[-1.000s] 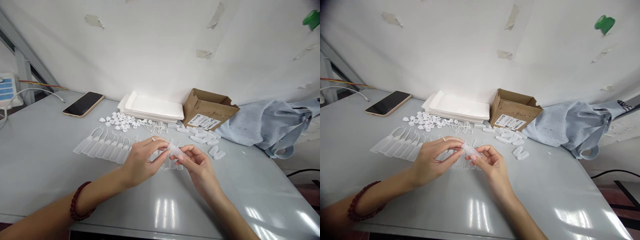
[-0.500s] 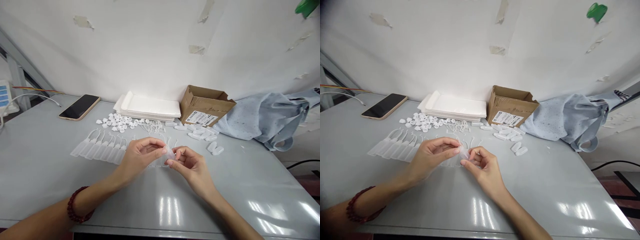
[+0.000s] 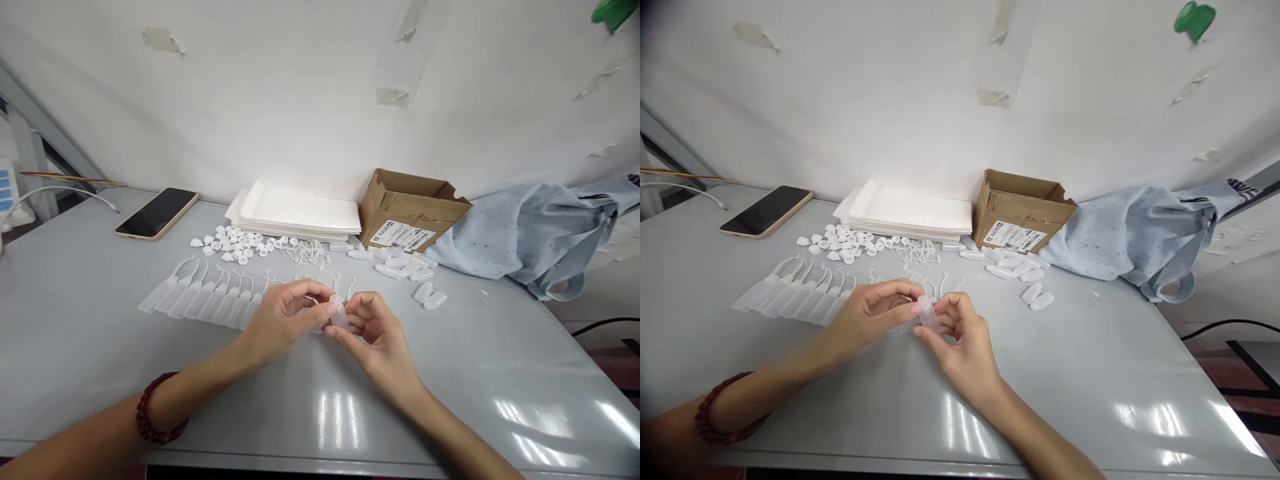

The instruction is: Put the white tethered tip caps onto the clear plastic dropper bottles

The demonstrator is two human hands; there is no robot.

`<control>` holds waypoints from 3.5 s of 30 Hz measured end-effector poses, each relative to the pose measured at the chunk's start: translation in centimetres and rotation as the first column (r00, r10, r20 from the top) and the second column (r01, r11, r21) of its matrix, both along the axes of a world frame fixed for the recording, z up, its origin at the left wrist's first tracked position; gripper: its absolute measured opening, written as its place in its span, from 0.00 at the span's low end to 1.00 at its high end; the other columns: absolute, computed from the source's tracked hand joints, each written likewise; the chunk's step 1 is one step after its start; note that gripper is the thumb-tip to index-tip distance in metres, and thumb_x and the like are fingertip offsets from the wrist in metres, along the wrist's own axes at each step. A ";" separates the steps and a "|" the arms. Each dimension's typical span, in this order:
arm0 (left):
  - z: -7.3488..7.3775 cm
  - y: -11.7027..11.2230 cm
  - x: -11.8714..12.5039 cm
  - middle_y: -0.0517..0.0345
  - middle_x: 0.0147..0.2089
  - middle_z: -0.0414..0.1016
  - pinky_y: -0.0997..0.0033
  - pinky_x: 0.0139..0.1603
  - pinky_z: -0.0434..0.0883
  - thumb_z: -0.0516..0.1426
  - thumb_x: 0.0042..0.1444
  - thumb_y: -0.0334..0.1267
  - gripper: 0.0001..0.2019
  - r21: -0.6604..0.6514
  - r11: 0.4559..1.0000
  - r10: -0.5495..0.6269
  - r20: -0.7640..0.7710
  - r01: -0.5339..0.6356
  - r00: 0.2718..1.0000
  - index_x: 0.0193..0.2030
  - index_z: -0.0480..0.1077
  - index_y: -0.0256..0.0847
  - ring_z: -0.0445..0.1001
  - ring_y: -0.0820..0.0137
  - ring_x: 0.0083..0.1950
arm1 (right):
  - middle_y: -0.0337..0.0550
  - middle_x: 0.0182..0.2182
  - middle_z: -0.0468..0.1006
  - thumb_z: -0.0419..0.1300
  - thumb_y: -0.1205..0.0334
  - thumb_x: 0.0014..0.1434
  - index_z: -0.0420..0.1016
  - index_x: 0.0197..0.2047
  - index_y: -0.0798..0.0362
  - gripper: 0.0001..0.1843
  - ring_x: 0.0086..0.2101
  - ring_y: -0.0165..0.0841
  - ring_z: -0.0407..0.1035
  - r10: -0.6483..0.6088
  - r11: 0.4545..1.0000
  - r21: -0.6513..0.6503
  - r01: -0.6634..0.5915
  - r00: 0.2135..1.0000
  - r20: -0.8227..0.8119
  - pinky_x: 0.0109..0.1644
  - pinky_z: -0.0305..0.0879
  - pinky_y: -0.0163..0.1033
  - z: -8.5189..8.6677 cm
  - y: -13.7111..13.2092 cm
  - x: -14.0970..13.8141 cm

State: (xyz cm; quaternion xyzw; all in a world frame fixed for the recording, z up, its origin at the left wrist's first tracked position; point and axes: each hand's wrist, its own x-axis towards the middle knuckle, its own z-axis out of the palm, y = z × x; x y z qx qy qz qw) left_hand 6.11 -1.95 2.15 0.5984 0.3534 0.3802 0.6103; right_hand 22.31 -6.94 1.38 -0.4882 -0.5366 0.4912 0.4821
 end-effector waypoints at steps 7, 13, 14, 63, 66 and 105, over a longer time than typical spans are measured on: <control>-0.2 -0.2 -0.2 0.60 0.34 0.73 0.74 0.38 0.70 0.57 0.58 0.39 0.07 0.081 0.996 -0.033 -0.068 0.038 0.997 0.37 0.74 0.39 0.71 0.73 0.35 | 0.36 0.31 0.81 0.67 0.61 0.52 0.63 0.51 0.47 0.25 0.34 0.33 0.77 0.000 0.999 -0.041 -0.001 1.000 -0.024 0.40 0.73 0.39 0.0 -0.2 -0.1; -0.2 -0.3 0.1 0.58 0.37 0.74 0.71 0.41 0.70 0.53 0.61 0.38 0.09 0.220 0.974 -0.015 -0.175 0.053 0.985 0.37 0.74 0.40 0.73 0.70 0.40 | 0.36 0.28 0.79 0.64 0.62 0.55 0.72 0.48 0.49 0.16 0.25 0.28 0.73 -0.037 0.998 0.050 0.036 0.999 0.010 0.30 0.74 0.35 -0.2 -0.2 0.0; -0.3 -0.3 0.2 0.58 0.37 0.74 0.70 0.42 0.70 0.53 0.62 0.38 0.09 0.256 0.965 0.000 -0.199 0.053 0.980 0.37 0.74 0.40 0.73 0.70 0.41 | 0.37 0.29 0.80 0.64 0.62 0.54 0.73 0.47 0.49 0.16 0.25 0.27 0.73 -0.051 0.997 0.051 0.050 0.999 0.008 0.29 0.74 0.35 -0.2 -0.2 0.0; -0.8 2.4 6.1 0.48 0.43 0.69 0.56 0.47 0.64 0.63 0.47 0.50 0.23 0.587 0.626 0.164 -0.742 0.513 0.650 0.44 0.71 0.34 0.62 0.56 0.48 | 0.41 0.25 0.77 0.50 0.66 0.58 0.76 0.27 0.54 0.15 0.27 0.33 0.66 0.076 0.996 -0.084 -0.021 0.674 0.735 0.31 0.58 0.38 1.9 2.8 7.0; -1.0 2.4 6.1 0.48 0.42 0.69 0.56 0.47 0.64 0.62 0.48 0.50 0.23 0.586 0.620 0.170 -0.749 0.521 0.640 0.44 0.71 0.34 0.62 0.56 0.48 | 0.42 0.27 0.79 0.50 0.65 0.58 0.77 0.29 0.55 0.14 0.28 0.34 0.68 0.095 0.994 -0.107 -0.024 0.665 0.740 0.31 0.58 0.38 1.7 2.9 6.8; 1.5 4.5 4.1 0.47 0.40 0.72 0.54 0.48 0.65 0.56 0.56 0.50 0.20 0.634 0.643 0.236 -0.698 0.430 0.676 0.44 0.74 0.35 0.64 0.55 0.47 | 0.42 0.26 0.77 0.52 0.63 0.57 0.76 0.32 0.56 0.12 0.27 0.32 0.65 0.157 0.979 -0.203 -0.014 0.685 0.711 0.31 0.59 0.37 1.3 3.2 6.4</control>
